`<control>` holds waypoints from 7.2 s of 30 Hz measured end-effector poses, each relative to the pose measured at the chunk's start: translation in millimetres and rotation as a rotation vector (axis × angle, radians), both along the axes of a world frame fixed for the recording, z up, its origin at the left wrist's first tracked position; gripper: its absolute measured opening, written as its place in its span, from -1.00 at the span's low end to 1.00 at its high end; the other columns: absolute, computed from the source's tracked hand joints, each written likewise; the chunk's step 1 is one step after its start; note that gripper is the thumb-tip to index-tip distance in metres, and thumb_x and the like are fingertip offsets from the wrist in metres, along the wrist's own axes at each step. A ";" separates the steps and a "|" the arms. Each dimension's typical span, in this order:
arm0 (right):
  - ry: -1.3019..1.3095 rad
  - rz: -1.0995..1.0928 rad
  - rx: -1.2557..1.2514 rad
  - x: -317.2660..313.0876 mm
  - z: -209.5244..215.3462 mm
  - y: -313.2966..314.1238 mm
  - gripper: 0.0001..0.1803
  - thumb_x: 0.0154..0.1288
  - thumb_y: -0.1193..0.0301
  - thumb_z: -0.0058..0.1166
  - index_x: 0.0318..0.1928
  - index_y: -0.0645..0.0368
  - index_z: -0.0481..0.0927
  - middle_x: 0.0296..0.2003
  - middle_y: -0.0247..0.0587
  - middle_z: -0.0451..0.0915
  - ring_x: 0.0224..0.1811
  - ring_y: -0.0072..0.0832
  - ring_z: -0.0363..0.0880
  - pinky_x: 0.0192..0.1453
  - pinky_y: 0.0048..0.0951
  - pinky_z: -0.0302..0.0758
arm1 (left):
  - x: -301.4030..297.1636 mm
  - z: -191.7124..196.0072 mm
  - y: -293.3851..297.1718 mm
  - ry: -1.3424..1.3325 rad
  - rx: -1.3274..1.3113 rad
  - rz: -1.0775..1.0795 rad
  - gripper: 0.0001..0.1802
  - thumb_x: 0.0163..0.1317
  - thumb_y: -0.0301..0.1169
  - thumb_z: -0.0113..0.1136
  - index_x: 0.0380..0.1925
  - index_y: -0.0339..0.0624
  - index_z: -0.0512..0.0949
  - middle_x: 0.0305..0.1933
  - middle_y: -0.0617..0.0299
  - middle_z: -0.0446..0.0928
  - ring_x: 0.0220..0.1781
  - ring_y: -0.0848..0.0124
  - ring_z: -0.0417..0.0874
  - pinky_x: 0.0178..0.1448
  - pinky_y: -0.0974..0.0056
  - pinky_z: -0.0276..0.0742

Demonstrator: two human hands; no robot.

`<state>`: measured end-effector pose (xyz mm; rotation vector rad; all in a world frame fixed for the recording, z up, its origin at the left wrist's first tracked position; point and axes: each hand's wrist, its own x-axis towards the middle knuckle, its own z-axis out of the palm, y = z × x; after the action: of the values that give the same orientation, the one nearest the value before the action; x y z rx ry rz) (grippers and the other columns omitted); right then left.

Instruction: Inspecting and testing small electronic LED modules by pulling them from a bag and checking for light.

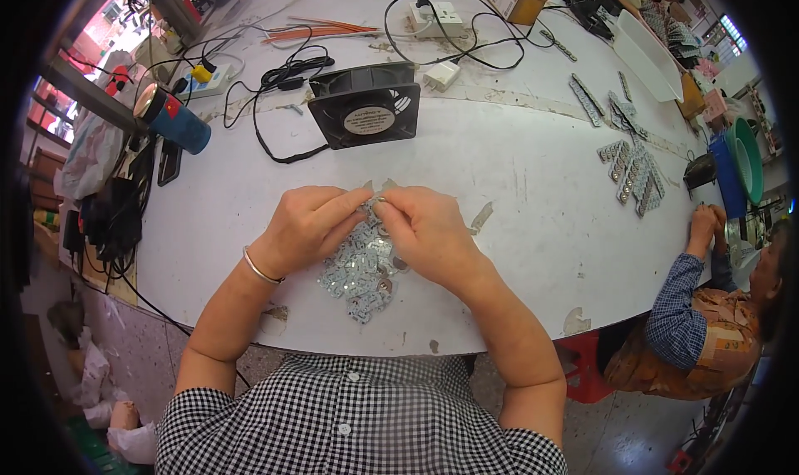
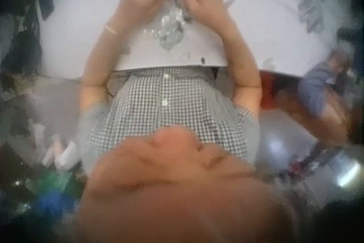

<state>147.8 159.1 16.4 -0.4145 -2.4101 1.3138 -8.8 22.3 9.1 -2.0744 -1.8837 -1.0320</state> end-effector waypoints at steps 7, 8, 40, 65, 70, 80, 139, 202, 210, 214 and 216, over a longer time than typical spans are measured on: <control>0.035 -0.002 -0.007 0.0 0.1 -1.6 -0.82 0.35 0.46 0.11 -0.20 0.38 0.64 -0.50 -0.21 0.57 -0.48 -0.53 0.46 -0.37 -0.46 0.39 | -1.6 3.2 -2.0 0.041 -0.014 0.003 -0.68 0.02 -0.54 0.36 -0.16 -0.25 0.63 -0.46 0.13 0.62 -0.46 0.22 0.67 -0.38 0.25 0.58; 0.035 -0.001 -0.007 0.0 0.0 -1.6 -0.82 0.35 0.46 0.11 -0.20 0.38 0.64 -0.50 -0.21 0.57 -0.48 -0.53 0.46 -0.37 -0.46 0.39 | -1.2 3.7 -2.1 0.042 -0.014 0.003 -0.68 0.02 -0.54 0.36 -0.16 -0.25 0.63 -0.46 0.13 0.62 -0.46 0.22 0.67 -0.38 0.25 0.58; 0.028 -0.104 -0.454 0.2 7.2 1.1 -0.79 0.40 0.40 0.10 -0.20 0.29 0.69 -0.55 -0.48 0.54 -0.59 -0.77 0.40 -0.53 -0.64 0.31 | 20.6 13.5 -4.2 -0.403 -0.018 0.152 -0.81 0.05 -0.59 0.36 -0.29 -0.31 0.62 -0.35 0.07 0.66 -0.47 0.35 0.66 -0.40 0.35 0.55; 0.065 0.138 -0.059 -1.9 -1.2 -8.8 -0.84 0.32 0.51 0.06 -0.19 0.32 0.65 -0.49 -0.17 0.57 -0.47 -0.46 0.49 -0.34 -0.43 0.42 | 6.9 3.6 -4.6 -0.761 -0.373 -0.091 -0.27 0.04 -0.55 0.38 0.29 -0.17 0.40 -0.10 0.15 0.63 -0.14 0.52 0.63 -0.01 0.38 0.58; 0.065 0.184 -0.009 -0.4 2.0 -5.9 -0.86 0.30 0.52 0.10 -0.20 0.31 0.66 -0.49 -0.17 0.58 -0.47 -0.47 0.49 -0.35 -0.43 0.42 | 7.8 8.3 -3.2 -0.830 -0.437 -0.105 -0.36 0.10 -0.41 0.40 0.21 -0.21 0.41 -0.09 0.01 0.65 -0.08 0.28 0.69 0.06 0.25 0.58; 0.056 0.097 0.020 4.7 11.9 6.2 -0.89 0.28 0.52 0.10 -0.27 0.31 0.65 -0.55 -0.23 0.53 -0.54 -0.55 0.44 -0.43 -0.48 0.37 | 4.7 14.3 -8.4 -0.811 -0.322 -0.080 -0.44 0.18 -0.49 0.33 0.22 -0.24 0.48 -0.12 0.13 0.66 -0.16 0.48 0.64 -0.02 0.38 0.58; 0.003 -0.102 -0.520 -3.1 3.2 -4.0 -0.78 0.43 0.41 0.06 -0.15 0.32 0.67 -0.51 -0.45 0.55 -0.55 -0.76 0.38 -0.47 -0.65 0.33 | 14.1 -2.9 -0.7 -0.242 0.053 0.083 -0.82 0.05 -0.60 0.35 -0.31 -0.29 0.61 -0.38 0.05 0.64 -0.46 0.24 0.66 -0.41 0.30 0.56; -0.191 0.213 -0.508 5.1 19.7 5.8 -0.82 0.37 0.42 0.06 -0.31 0.28 0.63 -0.56 -0.31 0.56 -0.56 -0.63 0.47 -0.44 -0.55 0.40 | 0.9 16.1 -14.5 -0.847 -0.498 -0.209 -0.78 0.34 -0.37 0.20 -0.31 -0.37 0.62 -0.58 0.35 0.46 -0.53 0.61 0.36 -0.44 0.40 0.33; -0.094 0.277 -0.731 6.0 6.4 12.5 -0.81 0.44 0.42 0.05 -0.13 0.30 0.63 -0.48 -0.39 0.57 -0.55 -0.72 0.48 -0.46 -0.64 0.43 | -7.7 11.4 -20.7 -1.089 -0.480 -0.369 -0.80 0.38 -0.41 0.14 -0.31 -0.34 0.63 -0.52 0.32 0.53 -0.53 0.60 0.47 -0.44 0.44 0.40; -0.180 0.064 -0.559 3.2 0.2 13.4 -0.81 0.45 0.41 0.03 -0.17 0.28 0.63 -0.48 -0.42 0.57 -0.55 -0.73 0.48 -0.44 -0.64 0.43 | -3.6 1.8 -14.2 -1.219 -0.391 -0.136 -0.84 0.38 -0.48 0.08 -0.19 -0.33 0.61 -0.41 0.31 0.56 -0.47 0.60 0.52 -0.40 0.43 0.45; -0.181 0.036 -0.514 2.0 0.1 8.2 -0.81 0.45 0.40 0.03 -0.19 0.27 0.62 -0.47 -0.43 0.57 -0.55 -0.73 0.48 -0.44 -0.64 0.43 | 1.0 -1.7 -10.8 -1.103 -0.317 -0.067 -0.84 0.35 -0.51 0.09 -0.14 -0.31 0.60 -0.39 0.27 0.57 -0.46 0.55 0.55 -0.39 0.40 0.47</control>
<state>149.8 167.3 16.5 -0.6497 -2.1969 1.9904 -7.8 11.5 7.4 -1.8320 -2.5289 -2.3631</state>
